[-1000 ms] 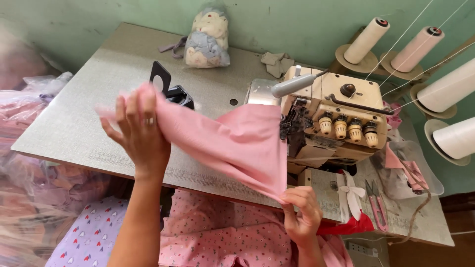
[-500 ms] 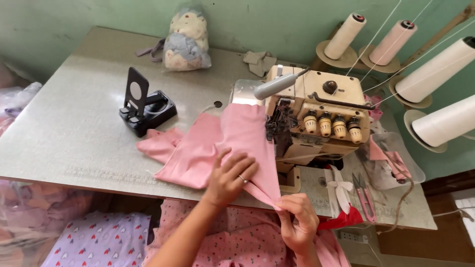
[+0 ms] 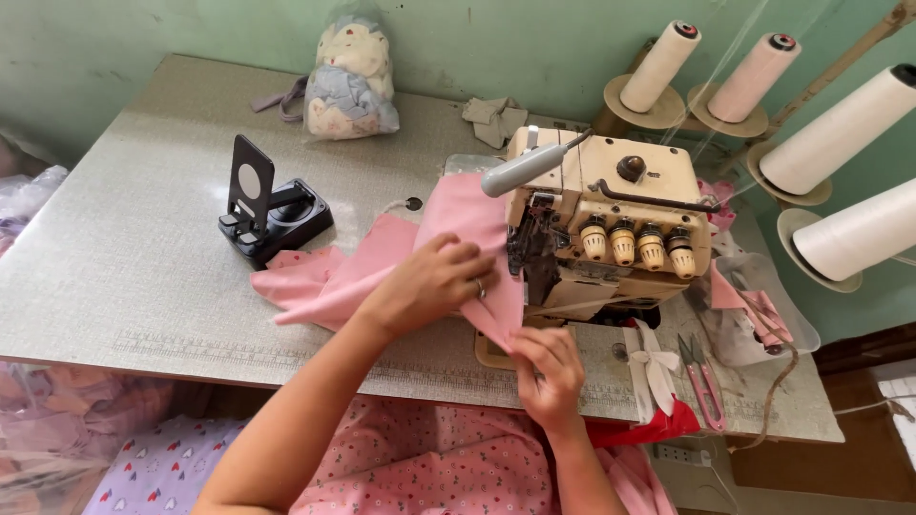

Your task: A person at a sewing workstation manually picks up, unfolds, and inspects pink fabric pieces.

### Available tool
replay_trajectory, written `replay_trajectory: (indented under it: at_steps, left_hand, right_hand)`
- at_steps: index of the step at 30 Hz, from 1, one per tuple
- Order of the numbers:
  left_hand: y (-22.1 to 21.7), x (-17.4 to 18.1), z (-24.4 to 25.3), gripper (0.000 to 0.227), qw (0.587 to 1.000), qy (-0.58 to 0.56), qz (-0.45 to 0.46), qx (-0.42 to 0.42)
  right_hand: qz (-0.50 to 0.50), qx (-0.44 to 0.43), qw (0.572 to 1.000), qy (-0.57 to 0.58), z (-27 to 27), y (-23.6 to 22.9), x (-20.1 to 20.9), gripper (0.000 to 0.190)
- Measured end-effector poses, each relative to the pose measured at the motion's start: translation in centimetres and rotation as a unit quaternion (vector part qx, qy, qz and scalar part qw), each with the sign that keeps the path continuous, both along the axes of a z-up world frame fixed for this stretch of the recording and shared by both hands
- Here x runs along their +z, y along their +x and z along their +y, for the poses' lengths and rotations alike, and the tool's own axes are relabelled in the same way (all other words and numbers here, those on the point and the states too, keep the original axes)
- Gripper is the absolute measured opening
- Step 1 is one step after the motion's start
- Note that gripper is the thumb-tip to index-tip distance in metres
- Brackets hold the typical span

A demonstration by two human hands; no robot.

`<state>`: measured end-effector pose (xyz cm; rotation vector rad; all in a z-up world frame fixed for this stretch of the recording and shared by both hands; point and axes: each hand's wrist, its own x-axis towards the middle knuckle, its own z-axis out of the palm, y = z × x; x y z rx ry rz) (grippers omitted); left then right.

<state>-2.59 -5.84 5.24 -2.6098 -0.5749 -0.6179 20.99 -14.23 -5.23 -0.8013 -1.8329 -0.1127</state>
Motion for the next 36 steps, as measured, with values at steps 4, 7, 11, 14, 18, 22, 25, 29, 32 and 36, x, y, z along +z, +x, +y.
replay_trajectory:
  at_steps: [4, 7, 11, 14, 18, 22, 25, 29, 32, 36]
  left_hand:
    - [0.6, 0.8, 1.7, 0.007, 0.998, -0.011, -0.027, 0.058]
    - [0.6, -0.8, 4.1, 0.008, 0.997, 0.028, -0.020, 0.075]
    - [1.0, -0.4, 3.1, 0.015, 0.995, 0.042, -0.029, 0.081]
    - [1.5, -0.1, 0.7, 0.021, 0.997, 0.027, -0.039, 0.061]
    - [1.7, -1.6, -0.4, 0.010, 0.997, -0.014, -0.043, 0.056]
    - [-0.2, -2.0, 0.9, 0.015, 0.994, 0.007, -0.063, 0.089]
    - [-0.3, -0.3, 0.0, 0.023, 0.989, -0.068, -0.050, 0.119]
    - [1.3, 4.4, -3.9, 0.059, 0.933, -0.317, -0.053, 0.160]
    - [3.5, 0.5, -3.8, 0.073, 0.927, -0.291, -0.111, 0.209]
    - [3.8, -1.5, -3.3, 0.061, 0.932, -0.240, -0.121, 0.243]
  right_hand:
    - [0.044, -0.051, 0.997, 0.031, 2.9, -1.2, 0.9, 0.006]
    - [0.037, -0.094, 0.993, 0.054, 3.4, -2.0, 2.4, 0.005]
    - [0.046, -0.126, 0.991, 0.032, 3.5, -1.9, 2.0, 0.009]
    - [0.065, -0.120, 0.991, -0.010, 3.9, -1.3, 1.2, 0.010]
    - [0.069, -0.107, 0.992, -0.019, 3.5, -1.3, 2.5, 0.008]
    - [0.057, -0.113, 0.992, 0.004, 3.6, -1.0, 1.8, 0.011]
    - [0.043, -0.143, 0.989, 0.018, 4.0, -0.8, 0.5, 0.013]
    - [0.040, -0.149, 0.987, 0.035, 3.9, -0.7, -0.3, 0.015]
    - [0.039, -0.148, 0.988, 0.029, 3.5, -1.1, 0.3, 0.014]
    - [0.021, -0.164, 0.986, 0.019, 3.4, -0.7, -0.3, 0.018]
